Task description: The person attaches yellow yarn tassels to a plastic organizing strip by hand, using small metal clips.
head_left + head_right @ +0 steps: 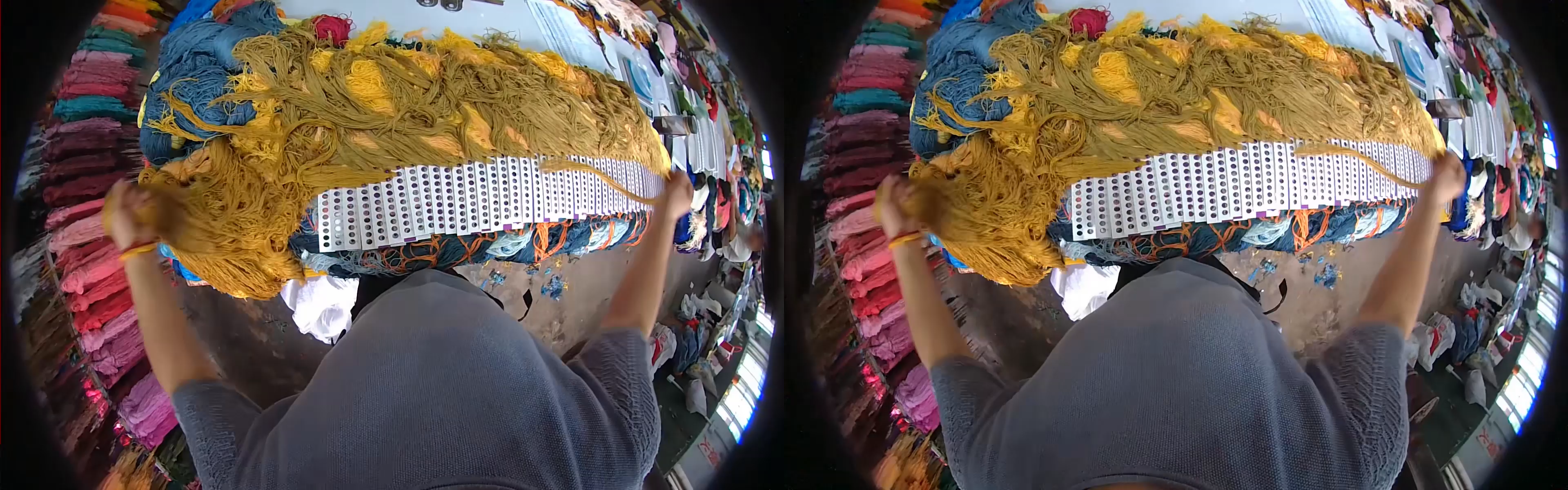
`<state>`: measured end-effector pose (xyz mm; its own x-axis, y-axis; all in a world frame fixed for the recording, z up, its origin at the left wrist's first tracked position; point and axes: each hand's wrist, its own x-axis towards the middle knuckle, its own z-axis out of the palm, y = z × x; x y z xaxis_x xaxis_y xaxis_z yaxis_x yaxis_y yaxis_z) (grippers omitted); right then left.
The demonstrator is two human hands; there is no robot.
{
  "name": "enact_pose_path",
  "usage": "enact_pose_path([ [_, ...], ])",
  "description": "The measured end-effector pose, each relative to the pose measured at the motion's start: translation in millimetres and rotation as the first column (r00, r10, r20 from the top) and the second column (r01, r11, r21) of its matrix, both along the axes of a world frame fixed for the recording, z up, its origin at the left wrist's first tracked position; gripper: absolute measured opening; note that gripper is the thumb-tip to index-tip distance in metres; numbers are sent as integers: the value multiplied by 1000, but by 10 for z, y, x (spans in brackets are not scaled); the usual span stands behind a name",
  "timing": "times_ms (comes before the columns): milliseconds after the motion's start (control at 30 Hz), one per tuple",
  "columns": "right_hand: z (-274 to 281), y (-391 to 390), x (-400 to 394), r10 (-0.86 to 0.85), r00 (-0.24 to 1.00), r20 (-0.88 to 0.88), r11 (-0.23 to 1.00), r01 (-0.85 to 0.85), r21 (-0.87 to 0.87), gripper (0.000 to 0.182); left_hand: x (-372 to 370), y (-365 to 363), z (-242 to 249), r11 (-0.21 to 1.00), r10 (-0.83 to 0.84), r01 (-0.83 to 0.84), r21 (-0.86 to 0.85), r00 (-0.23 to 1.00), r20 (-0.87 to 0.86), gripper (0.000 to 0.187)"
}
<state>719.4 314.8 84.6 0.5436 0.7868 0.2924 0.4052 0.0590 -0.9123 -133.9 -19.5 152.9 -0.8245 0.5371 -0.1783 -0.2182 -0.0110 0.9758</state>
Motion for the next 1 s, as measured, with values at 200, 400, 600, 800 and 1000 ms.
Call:
enact_pose_path([
  [200,-878,-1353,-3048,597,686,-417,524,-726,-446,9,2453,671,-1249,787,-468,616,18,577,669,23],
  [400,-1240,-1756,-3809,931,363,30,327,-797,-507,17,3097,861,-1923,503,-566,795,-340,600,566,35],
  [600,-1301,-1732,-3900,937,211,277,335,-765,-550,14,3282,1068,-2175,477,-671,722,-501,667,323,18],
  [800,-1119,-1756,-3964,929,-28,370,283,-593,-754,11,3317,1052,-2255,464,-733,678,-569,655,184,20],
  [1000,-1115,-1781,-3992,916,-58,397,296,-572,-765,13,3303,1031,-2219,675,-640,707,-213,704,308,15],
])
